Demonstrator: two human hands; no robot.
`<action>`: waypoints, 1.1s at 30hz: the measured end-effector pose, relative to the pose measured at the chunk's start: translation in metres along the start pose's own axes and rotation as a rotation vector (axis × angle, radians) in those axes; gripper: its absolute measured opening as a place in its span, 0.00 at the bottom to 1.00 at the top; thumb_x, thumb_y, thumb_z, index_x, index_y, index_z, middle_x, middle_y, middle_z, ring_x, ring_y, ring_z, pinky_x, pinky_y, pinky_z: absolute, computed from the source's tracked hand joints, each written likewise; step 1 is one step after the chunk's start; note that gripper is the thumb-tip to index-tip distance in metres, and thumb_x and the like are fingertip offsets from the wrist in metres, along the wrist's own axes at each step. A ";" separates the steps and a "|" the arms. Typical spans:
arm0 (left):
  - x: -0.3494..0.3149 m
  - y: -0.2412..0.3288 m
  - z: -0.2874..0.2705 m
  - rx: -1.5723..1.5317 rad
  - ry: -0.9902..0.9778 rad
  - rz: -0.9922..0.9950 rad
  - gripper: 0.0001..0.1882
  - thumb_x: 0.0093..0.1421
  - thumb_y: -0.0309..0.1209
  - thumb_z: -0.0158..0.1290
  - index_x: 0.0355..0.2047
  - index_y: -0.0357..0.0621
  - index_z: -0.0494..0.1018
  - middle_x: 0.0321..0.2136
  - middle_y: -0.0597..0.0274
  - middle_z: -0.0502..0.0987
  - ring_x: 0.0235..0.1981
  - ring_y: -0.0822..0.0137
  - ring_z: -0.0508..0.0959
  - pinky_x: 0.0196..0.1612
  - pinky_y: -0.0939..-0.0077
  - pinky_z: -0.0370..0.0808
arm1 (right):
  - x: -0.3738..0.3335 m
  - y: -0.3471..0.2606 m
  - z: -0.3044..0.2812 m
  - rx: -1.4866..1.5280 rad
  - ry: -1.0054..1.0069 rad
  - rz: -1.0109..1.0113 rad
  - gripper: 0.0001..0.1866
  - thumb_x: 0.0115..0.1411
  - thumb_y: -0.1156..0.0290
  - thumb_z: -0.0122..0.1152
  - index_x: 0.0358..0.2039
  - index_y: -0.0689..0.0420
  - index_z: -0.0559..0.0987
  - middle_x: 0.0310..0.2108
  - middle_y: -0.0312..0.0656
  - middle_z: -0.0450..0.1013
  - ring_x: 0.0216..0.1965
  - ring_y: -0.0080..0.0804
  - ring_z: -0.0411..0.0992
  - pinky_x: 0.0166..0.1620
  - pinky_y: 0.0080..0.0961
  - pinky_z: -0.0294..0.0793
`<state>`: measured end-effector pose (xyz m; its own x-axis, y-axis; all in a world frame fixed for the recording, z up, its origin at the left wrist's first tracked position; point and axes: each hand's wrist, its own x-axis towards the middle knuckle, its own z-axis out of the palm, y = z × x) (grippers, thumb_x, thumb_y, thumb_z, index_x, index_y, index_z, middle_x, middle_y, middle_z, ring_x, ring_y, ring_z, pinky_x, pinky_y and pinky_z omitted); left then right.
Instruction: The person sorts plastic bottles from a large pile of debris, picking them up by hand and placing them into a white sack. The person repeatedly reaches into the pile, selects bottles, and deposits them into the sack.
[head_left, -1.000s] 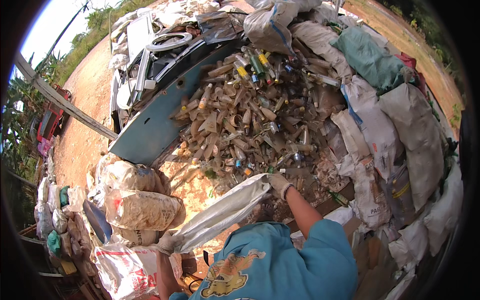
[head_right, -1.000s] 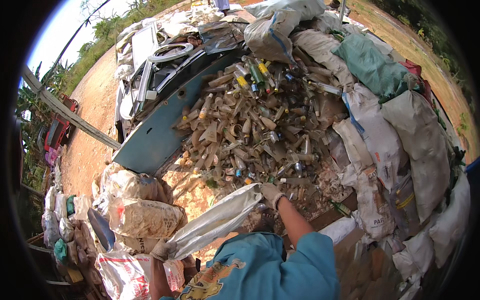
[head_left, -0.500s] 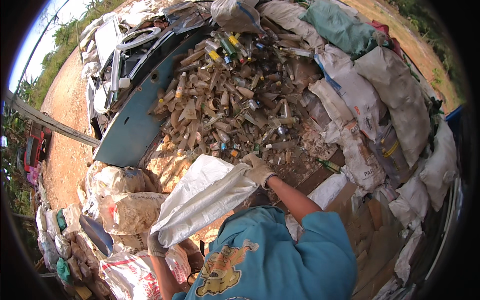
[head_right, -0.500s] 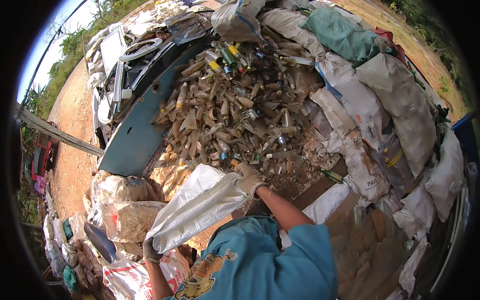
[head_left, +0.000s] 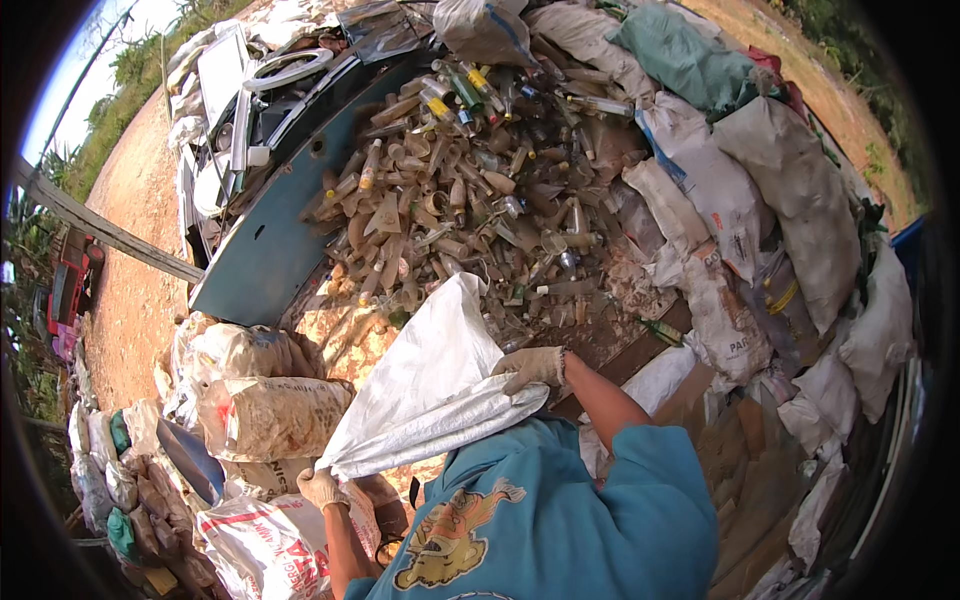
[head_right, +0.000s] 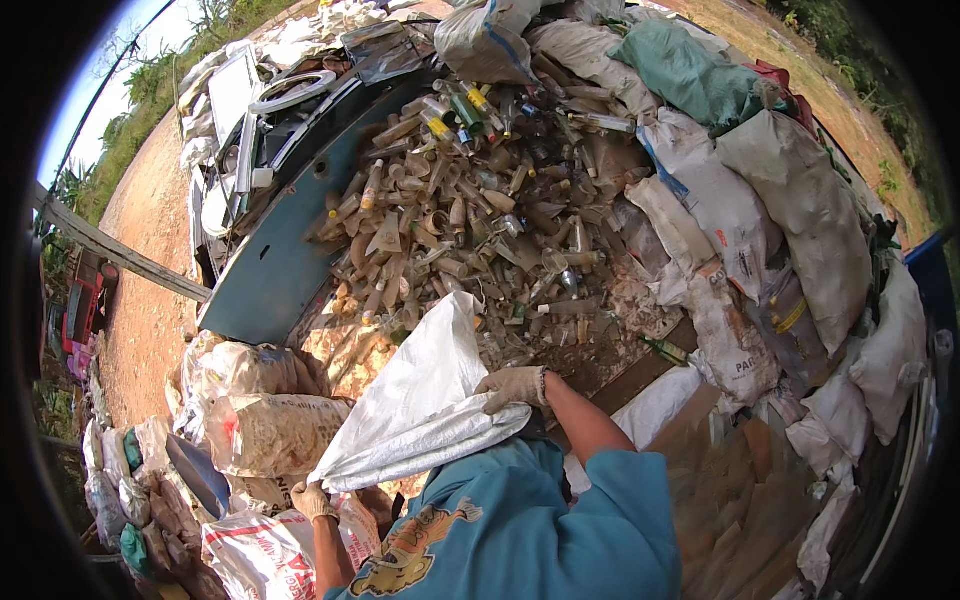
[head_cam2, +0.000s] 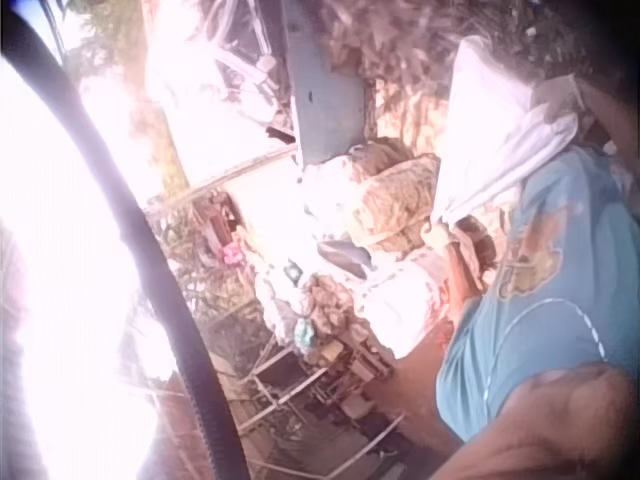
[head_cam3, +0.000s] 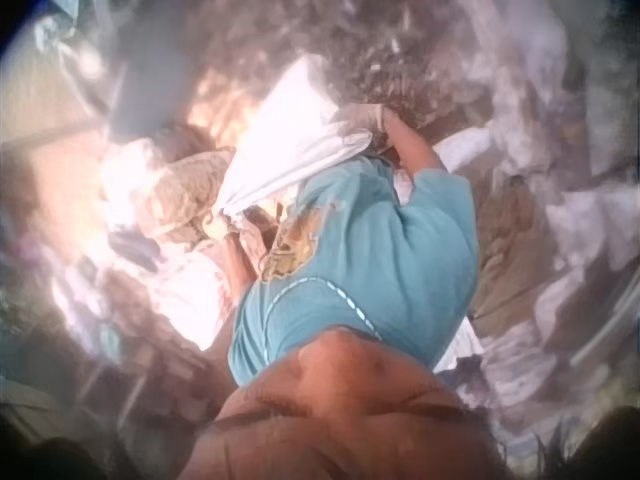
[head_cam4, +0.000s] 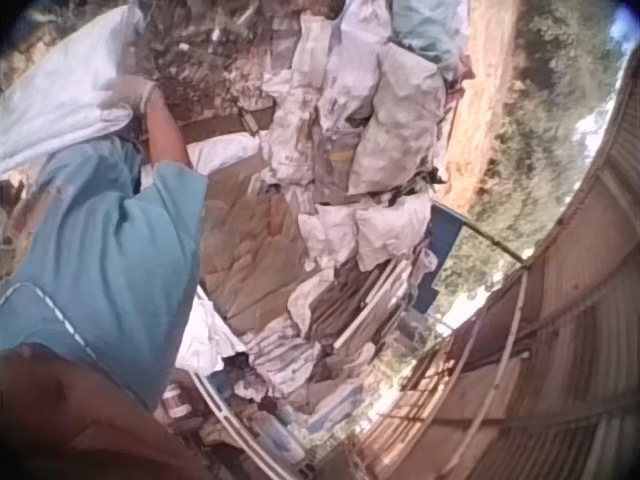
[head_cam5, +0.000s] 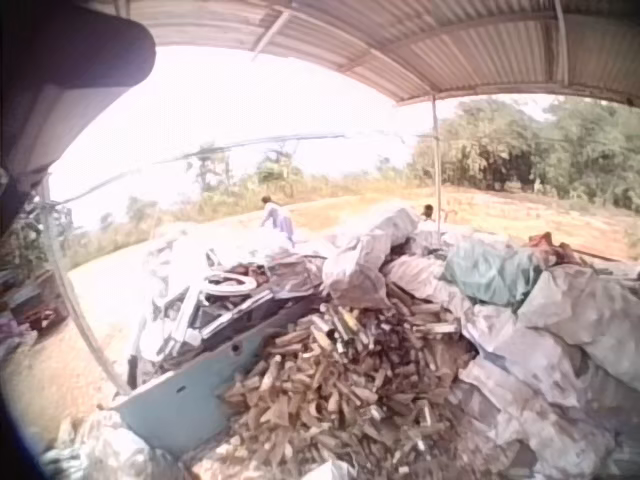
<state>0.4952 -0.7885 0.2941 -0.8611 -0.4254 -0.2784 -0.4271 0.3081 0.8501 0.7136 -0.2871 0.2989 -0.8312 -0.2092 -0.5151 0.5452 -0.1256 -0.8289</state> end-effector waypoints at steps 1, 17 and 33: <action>-0.004 -0.003 0.005 -0.122 -0.019 0.036 0.09 0.57 0.18 0.60 0.34 0.42 0.71 0.26 0.61 0.76 0.21 0.70 0.74 0.23 0.73 0.73 | -0.001 -0.006 0.002 -0.229 0.037 0.034 0.21 0.56 0.67 0.71 0.50 0.60 0.82 0.48 0.42 0.80 0.50 0.33 0.76 0.58 0.29 0.73; -0.004 0.045 -0.047 -0.488 -1.185 -0.839 0.24 0.44 0.20 0.48 0.44 0.37 0.77 0.51 0.47 0.79 0.50 0.50 0.80 0.57 0.56 0.76 | -0.009 0.030 -0.041 0.505 0.101 0.117 0.20 0.59 0.75 0.65 0.53 0.61 0.77 0.49 0.40 0.78 0.54 0.30 0.73 0.60 0.28 0.71; -0.054 -0.022 0.064 -0.557 -0.823 -0.416 0.16 0.69 0.28 0.50 0.54 0.35 0.75 0.47 0.52 0.82 0.46 0.61 0.83 0.52 0.63 0.79 | 0.075 0.084 0.027 -0.328 1.077 0.253 0.10 0.63 0.67 0.60 0.40 0.59 0.83 0.38 0.49 0.81 0.44 0.46 0.79 0.49 0.40 0.77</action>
<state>0.5331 -0.7178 0.2619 -0.6874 0.3603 -0.6306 -0.7223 -0.2482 0.6455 0.6999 -0.3395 0.1966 -0.4500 0.7638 -0.4627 0.7860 0.0929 -0.6111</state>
